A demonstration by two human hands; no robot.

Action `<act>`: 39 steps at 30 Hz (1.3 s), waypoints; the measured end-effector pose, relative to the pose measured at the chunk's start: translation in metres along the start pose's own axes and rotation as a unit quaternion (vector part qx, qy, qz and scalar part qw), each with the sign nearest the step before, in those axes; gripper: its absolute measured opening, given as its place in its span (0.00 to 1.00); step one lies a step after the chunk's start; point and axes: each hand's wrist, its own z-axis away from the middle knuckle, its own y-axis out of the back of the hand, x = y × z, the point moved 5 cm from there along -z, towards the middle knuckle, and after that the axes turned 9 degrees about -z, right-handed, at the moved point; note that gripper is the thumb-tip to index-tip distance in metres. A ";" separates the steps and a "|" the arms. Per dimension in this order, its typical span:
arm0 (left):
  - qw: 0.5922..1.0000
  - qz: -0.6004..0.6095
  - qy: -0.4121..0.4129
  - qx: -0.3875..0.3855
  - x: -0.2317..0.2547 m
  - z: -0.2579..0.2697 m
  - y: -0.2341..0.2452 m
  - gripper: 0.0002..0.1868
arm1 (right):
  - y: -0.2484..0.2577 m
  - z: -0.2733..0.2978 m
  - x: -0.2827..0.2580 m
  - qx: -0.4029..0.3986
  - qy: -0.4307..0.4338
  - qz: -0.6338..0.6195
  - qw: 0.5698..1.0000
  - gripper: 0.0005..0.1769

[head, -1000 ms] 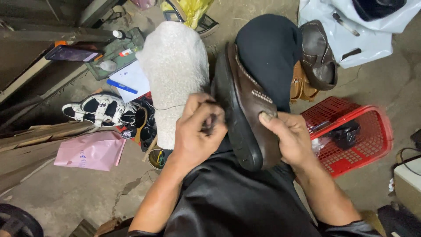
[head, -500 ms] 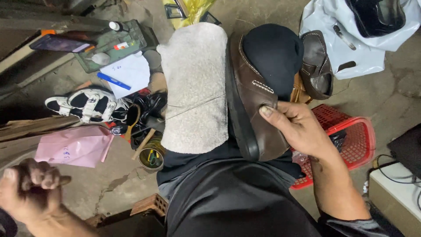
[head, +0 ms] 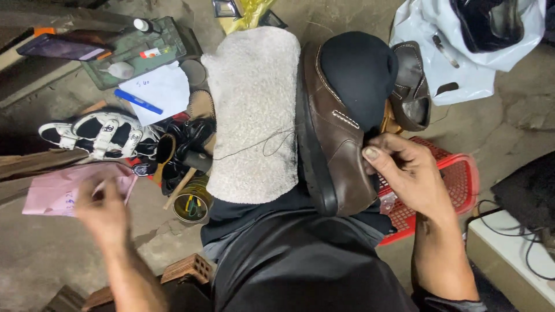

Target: A person is hand-sewing the sole of a brown leather shoe using a needle and thick thread in a workshop.

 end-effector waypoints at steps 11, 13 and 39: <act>0.884 0.131 -0.351 -0.279 0.328 0.067 -0.061 0.14 | 0.045 0.038 0.134 0.095 0.073 0.015 0.993 0.16; 0.886 0.100 -0.357 -0.280 0.316 0.064 -0.069 0.11 | 0.060 0.048 0.142 0.118 0.063 -0.018 0.991 0.16; 0.851 0.223 -0.287 -0.378 0.294 0.097 -0.106 0.26 | 0.050 0.028 0.183 0.126 -0.045 -0.634 0.761 0.18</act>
